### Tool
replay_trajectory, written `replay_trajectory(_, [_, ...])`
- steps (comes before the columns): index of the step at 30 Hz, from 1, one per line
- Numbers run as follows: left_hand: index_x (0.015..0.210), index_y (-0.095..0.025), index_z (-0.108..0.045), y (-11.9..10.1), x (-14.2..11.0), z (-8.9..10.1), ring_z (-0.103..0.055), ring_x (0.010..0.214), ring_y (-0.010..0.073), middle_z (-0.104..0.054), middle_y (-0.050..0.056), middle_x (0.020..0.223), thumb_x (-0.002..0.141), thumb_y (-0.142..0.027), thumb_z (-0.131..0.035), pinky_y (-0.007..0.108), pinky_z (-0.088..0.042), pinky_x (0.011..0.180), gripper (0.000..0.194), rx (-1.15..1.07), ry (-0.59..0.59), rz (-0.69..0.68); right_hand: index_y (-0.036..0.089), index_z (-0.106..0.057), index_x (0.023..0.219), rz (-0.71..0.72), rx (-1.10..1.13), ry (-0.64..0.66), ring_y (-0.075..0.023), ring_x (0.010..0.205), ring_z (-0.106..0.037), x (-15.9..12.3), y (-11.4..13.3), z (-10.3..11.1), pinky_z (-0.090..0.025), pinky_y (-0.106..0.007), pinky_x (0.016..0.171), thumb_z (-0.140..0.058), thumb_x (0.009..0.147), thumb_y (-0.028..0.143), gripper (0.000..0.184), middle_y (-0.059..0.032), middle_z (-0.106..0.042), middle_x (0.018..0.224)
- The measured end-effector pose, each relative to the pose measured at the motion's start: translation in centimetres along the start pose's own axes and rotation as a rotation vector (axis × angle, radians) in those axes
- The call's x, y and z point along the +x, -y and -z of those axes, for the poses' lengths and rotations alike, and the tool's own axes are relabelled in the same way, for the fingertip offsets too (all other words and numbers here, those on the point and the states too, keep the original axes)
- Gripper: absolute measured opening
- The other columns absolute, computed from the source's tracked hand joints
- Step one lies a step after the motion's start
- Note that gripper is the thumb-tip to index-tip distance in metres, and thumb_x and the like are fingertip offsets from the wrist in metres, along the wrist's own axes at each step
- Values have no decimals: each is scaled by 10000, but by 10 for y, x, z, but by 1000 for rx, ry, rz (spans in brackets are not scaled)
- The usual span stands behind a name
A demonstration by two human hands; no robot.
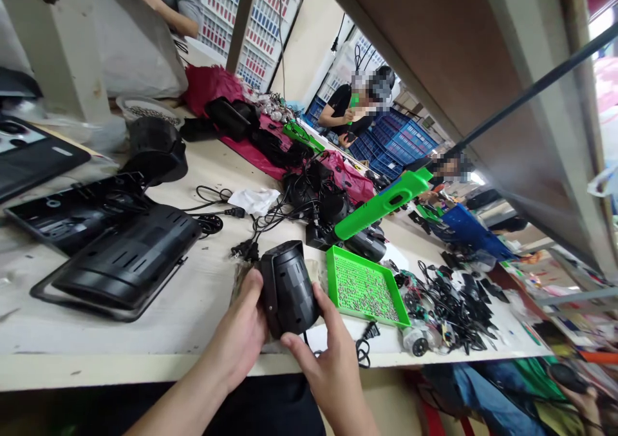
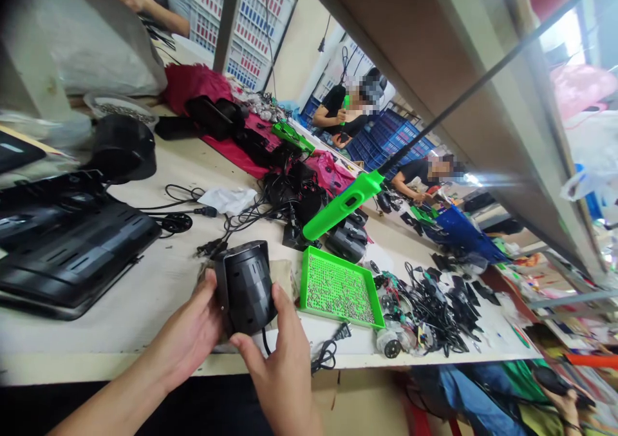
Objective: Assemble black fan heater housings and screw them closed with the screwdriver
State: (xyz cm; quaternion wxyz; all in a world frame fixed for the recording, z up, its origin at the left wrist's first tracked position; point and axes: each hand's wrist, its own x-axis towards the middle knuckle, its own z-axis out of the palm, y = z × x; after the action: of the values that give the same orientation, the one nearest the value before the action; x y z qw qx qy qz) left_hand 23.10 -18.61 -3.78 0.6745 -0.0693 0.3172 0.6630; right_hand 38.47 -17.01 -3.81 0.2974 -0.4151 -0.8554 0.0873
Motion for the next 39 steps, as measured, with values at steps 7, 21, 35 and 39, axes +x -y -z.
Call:
replay_trajectory(7, [1323, -195, -563, -1, -7, -7, -570, 1226, 265, -699, 108, 1194, 951, -490, -417, 452, -433, 1064, 497, 69, -37, 40, 124, -499, 1333, 3, -28, -24, -314, 1128, -666, -1, 4, 2, -591, -423, 904, -588, 872, 613, 678, -199, -669, 1233])
replay_trajectory(21, [1302, -312, -442, 16, -7, 0, -591, 1157, 222, -641, 43, 1258, 628, -417, -856, 298, -501, 889, 798, 377, 28, -233, 133, -439, 1384, 48, -30, -53, -319, 1176, -636, -5, -2, -3, -585, -422, 920, -563, 879, 617, 711, -212, -638, 1280])
replay_trajectory(35, [1281, -296, -482, 16, -8, -11, -629, 1068, 218, -675, 33, 1159, 647, -367, -838, 300, -516, 850, 730, 369, -52, -279, 125, -376, 1457, 54, -30, -42, -345, 1157, -644, -4, 3, -3, -594, -448, 905, -730, 820, 484, 812, -220, -623, 1302])
replay_trajectory(39, [1427, -337, -317, 18, -8, -12, -608, 1136, 224, -608, 62, 1286, 605, -377, -872, 285, -521, 862, 992, 399, -66, -278, 109, -296, 1492, 66, -66, -80, -351, 1171, -634, -9, 6, -8, -598, -462, 897, -695, 861, 424, 811, -242, -606, 1311])
